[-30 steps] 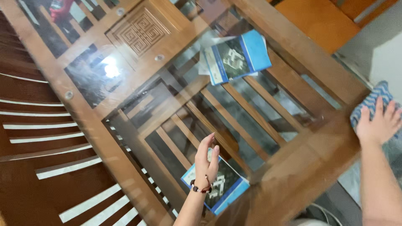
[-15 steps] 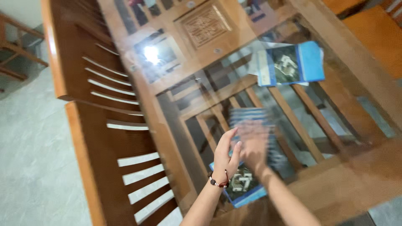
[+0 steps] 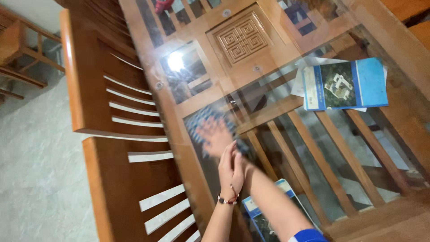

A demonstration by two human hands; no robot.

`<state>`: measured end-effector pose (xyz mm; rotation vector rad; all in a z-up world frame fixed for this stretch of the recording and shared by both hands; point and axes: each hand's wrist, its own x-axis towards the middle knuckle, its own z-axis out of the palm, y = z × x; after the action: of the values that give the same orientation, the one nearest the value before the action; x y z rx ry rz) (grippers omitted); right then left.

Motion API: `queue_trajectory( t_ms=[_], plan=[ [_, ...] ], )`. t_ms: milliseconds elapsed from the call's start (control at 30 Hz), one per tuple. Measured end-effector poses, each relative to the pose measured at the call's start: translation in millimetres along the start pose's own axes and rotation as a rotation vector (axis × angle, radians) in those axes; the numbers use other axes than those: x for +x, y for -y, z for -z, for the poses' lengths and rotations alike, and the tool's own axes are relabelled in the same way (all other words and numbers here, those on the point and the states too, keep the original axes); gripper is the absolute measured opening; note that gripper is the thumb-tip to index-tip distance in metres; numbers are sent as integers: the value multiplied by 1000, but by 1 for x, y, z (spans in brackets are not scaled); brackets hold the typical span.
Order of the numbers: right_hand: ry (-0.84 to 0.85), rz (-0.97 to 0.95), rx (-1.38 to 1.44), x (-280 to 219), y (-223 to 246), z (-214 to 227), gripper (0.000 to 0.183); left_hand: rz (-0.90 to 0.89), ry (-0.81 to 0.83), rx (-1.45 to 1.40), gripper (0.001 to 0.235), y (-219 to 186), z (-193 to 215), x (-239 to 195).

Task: The person wipes the surface of a glass-topped wooden dining table using a blue and white striped cloth. They move a wooden chair to access different areas and continue wiping around items on the table.

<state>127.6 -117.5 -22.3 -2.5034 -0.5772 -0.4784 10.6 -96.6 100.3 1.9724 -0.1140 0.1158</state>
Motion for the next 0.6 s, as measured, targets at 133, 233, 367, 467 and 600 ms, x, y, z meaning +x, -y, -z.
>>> queue_trajectory(
  t_ms=[133, 233, 367, 467, 600],
  plan=[
    [-59, -237, -255, -20, -138, 80, 69, -147, 112, 40, 38, -7, -47, 18],
    [-137, -497, -436, -116, -232, 174, 60, -211, 209, 4, 40, -12, -69, 19],
    [-252, -861, -567, -313, -294, 308, 55, -188, 283, -68, 40, -22, -93, 4],
    [-270, -1122, -694, -461, -290, 379, 55, -202, 336, -78, 41, -32, -106, -11],
    [-607, -1387, -421, -586, -242, 386, 57, -242, 406, -88, 41, -53, -114, -42]
  ],
)
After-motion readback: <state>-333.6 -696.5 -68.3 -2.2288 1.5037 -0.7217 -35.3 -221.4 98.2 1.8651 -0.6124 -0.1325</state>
